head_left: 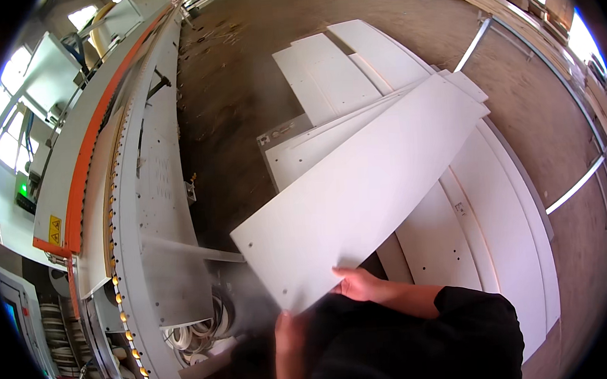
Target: The person repeatedly picks up white rectangular panels from a stack and places them onto a roller conveyor belt to feed them into a processing machine. The person handles the panels one at a time, aligning them on the rollers before they are pulled into the machine.
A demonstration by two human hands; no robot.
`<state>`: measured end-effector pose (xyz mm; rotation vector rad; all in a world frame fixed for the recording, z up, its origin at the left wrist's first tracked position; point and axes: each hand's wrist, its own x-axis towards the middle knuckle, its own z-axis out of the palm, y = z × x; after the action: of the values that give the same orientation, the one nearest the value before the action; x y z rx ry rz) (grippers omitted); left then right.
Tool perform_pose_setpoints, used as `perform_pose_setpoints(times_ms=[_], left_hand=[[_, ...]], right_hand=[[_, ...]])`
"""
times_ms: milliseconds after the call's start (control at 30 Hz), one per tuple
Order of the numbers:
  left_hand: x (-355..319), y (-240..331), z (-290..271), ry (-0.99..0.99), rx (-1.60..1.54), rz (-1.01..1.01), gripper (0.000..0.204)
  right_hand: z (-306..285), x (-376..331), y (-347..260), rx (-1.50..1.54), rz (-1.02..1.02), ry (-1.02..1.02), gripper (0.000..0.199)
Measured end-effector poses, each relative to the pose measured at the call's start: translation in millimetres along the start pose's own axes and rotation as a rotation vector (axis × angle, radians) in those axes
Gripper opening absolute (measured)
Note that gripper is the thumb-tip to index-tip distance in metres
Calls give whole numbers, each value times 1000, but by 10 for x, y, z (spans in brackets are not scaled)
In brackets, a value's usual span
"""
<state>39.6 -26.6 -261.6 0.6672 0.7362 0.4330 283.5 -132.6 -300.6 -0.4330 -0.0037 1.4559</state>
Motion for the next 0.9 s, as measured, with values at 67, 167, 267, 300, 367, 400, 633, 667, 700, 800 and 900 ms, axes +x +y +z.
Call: perform_pose_setpoints(times_ms=[67, 167, 267, 300, 367, 400, 633, 667, 700, 800, 900], left_hand=[[-45, -110, -44, 79, 206, 68, 66], [-230, -184, -95, 106, 300, 194, 68], [-748, 132, 351, 140, 107, 222, 68], [-922, 213, 456, 151, 51, 237, 68], [-1174, 283, 320, 170, 41, 358, 68], [-1306, 320, 260, 167, 36, 420, 67], [-2083, 597, -9, 222, -13, 679, 57], [-2199, 613, -107, 177, -20, 701, 58], [-2363, 620, -132, 237, -21, 706, 59], [-2817, 686, -206, 337, 4, 786, 58], [-3288, 658, -328, 354, -71, 939, 58]], right_hand=[[-64, -159, -3, -96, 113, -80, 49], [-364, -302, -179, -3, 64, -200, 54], [-928, -615, -983, -69, -318, -43, 65], [-1111, -691, -1271, 49, -467, 65, 63], [-978, -887, -1817, -98, -636, 263, 58], [-971, -980, -2056, -116, -691, 202, 56], [-809, -1044, -2331, -177, -759, 193, 47], [-856, -1046, -2281, -223, -770, 186, 50], [-634, -1003, -2121, -183, -729, 156, 53], [-549, -898, -1824, -163, -692, 116, 56], [-258, -694, -1522, -36, -585, -1, 56]])
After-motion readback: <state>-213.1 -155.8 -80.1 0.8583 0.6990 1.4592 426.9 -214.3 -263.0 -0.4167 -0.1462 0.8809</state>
